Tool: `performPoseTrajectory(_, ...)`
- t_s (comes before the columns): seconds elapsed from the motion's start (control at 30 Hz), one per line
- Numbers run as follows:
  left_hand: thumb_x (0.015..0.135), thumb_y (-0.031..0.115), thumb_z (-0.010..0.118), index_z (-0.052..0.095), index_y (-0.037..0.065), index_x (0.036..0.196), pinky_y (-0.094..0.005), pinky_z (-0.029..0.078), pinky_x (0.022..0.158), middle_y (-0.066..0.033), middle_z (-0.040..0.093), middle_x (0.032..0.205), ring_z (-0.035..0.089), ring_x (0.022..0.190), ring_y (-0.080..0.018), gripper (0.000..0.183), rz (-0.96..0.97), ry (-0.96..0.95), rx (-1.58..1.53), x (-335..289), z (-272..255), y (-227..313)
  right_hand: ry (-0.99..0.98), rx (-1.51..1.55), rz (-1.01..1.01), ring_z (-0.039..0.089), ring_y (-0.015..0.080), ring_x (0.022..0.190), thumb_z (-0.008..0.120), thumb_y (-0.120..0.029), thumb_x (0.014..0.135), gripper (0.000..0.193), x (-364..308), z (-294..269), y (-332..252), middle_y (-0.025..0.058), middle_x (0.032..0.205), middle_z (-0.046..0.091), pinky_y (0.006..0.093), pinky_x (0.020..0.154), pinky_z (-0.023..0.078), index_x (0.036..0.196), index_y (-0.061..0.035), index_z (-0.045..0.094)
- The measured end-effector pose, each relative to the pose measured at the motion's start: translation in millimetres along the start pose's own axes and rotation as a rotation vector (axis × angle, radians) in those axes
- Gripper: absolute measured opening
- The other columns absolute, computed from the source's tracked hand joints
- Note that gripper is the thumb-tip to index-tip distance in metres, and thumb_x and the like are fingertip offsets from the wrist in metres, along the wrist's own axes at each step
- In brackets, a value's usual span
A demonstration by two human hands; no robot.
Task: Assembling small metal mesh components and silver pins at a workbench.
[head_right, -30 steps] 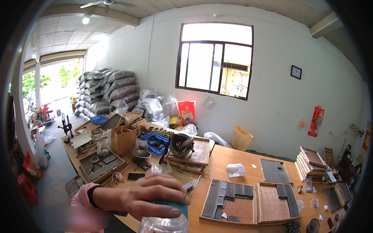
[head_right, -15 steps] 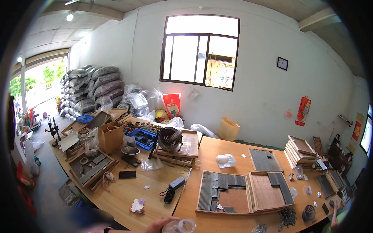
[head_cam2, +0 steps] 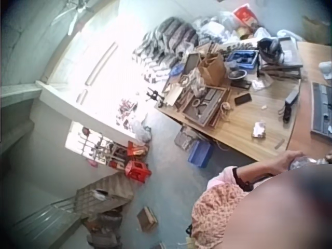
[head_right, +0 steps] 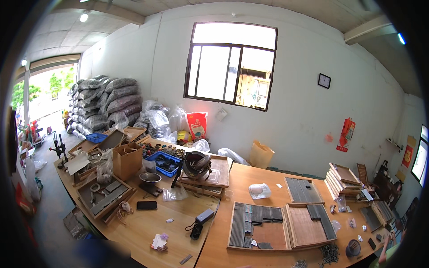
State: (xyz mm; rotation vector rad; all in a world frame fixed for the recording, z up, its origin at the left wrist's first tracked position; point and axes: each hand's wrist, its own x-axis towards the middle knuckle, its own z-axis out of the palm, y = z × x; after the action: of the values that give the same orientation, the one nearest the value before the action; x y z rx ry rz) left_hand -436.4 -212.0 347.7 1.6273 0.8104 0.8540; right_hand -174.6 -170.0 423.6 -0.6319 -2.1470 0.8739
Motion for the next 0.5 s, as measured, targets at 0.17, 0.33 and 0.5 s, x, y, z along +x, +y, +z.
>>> performPoseTrajectory(0.17,0.061,0.020,0.086,0.055,0.002,0.122,-0.0310,0.046,0.091,-0.0080,0.063,0.107,0.057,0.101,-0.0160,0.070,-0.095,-0.214,0.051,3.4,-23.5,-3.4,-0.198,-0.021,0.017,0.067,0.0273,0.095,0.081,-0.007,0.069,0.038,10.9,-8.2,-9.1,0.0139,0.101,0.067,0.0331,0.080,0.053,0.105,-0.0058,0.068)
performPoseTrajectory(0.33,0.060,0.023,0.088,0.056,0.003,0.120,-0.0314,0.046,0.090,-0.0069,0.063,0.106,0.057,0.100,-0.0154,0.071,-0.118,-0.322,-0.153,11.8,-26.5,-14.6,-0.149,-0.073,0.178,0.067,0.0251,0.088,0.080,-0.014,0.072,0.035,14.3,-3.3,-16.2,0.0126,0.097,0.067,0.0324,0.075,0.054,0.103,-0.0031,0.068)
performPoseTrajectory(0.5,0.061,0.027,0.088,0.056,0.003,0.120,-0.0317,0.046,0.091,-0.0077,0.064,0.106,0.057,0.100,-0.0154,0.071,-0.020,-0.216,0.021,18.0,-27.4,-21.9,-0.123,-0.353,0.066,0.065,0.0273,0.081,0.076,-0.025,0.078,0.043,8.5,-1.9,-5.8,0.0134,0.093,0.066,0.0340,0.071,0.053,0.114,-0.0046,0.064)
